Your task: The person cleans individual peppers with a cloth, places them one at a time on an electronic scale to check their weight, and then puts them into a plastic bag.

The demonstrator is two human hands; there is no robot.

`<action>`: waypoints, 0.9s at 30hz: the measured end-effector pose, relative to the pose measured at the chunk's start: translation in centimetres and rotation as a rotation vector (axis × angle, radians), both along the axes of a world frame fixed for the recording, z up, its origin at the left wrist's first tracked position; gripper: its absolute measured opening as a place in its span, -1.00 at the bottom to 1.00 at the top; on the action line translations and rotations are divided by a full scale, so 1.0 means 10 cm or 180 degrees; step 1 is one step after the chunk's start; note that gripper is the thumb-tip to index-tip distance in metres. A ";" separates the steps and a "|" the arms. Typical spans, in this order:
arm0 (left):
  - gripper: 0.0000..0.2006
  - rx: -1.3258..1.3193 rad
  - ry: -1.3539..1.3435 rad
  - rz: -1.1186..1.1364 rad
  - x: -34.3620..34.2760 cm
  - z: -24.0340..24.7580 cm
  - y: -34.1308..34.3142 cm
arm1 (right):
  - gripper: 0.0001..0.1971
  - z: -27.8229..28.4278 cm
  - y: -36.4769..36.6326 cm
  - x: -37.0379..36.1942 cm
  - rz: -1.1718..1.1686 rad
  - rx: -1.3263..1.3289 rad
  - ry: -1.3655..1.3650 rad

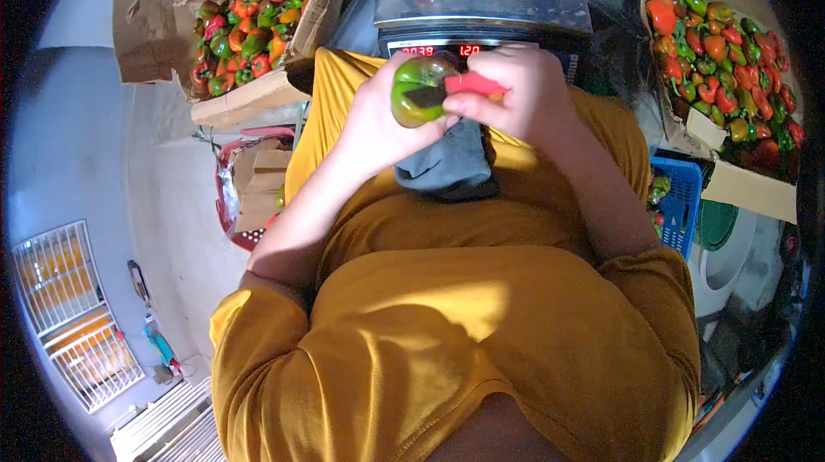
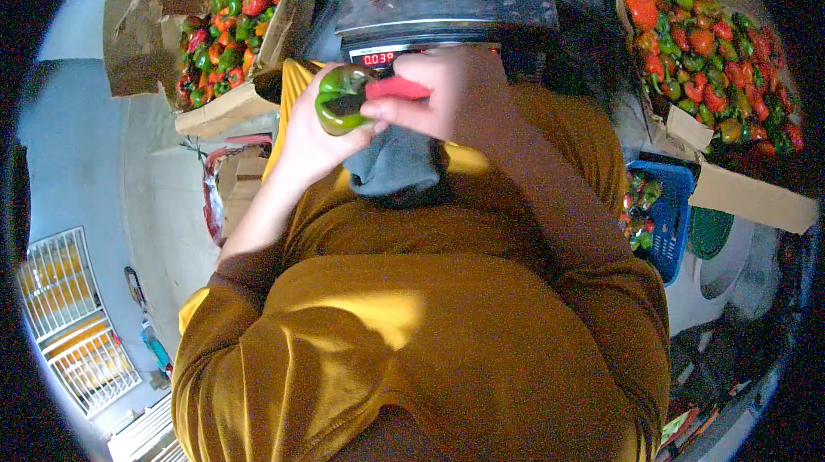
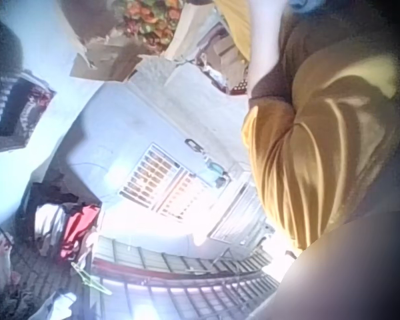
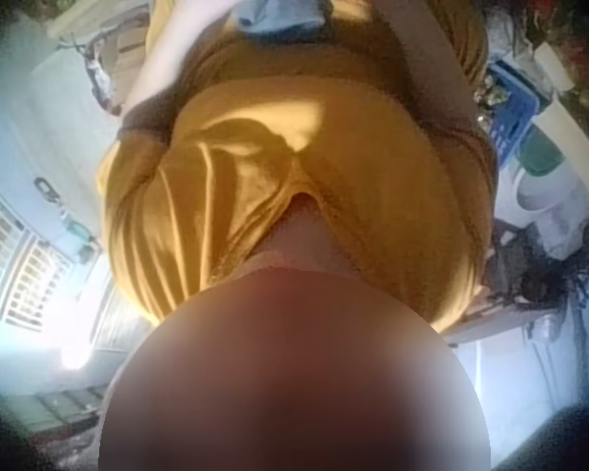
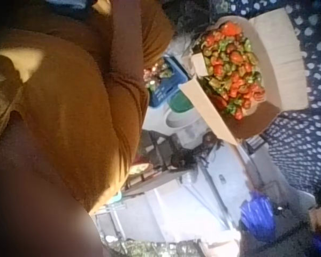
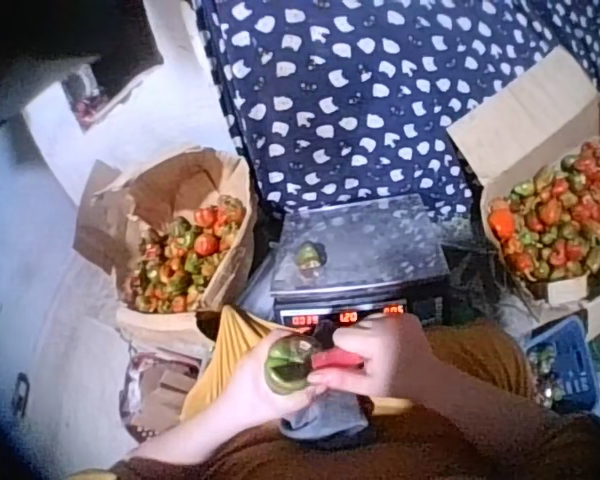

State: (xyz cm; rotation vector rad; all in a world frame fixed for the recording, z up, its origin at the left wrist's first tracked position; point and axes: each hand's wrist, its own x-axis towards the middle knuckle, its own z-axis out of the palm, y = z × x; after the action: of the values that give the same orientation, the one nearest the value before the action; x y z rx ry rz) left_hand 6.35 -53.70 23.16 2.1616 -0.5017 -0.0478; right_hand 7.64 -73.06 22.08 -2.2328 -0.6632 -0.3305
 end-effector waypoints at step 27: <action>-0.75 0.1548 -0.1878 0.0192 1.47 -0.44 -0.81 | -0.57 -0.62 -0.39 0.55 -0.1113 0.2694 0.0984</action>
State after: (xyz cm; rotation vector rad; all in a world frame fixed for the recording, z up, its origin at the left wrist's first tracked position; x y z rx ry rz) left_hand 21.06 -61.80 18.72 2.6631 -0.8210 0.5701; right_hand 13.10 -76.96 15.92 -1.5121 0.0593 -0.3439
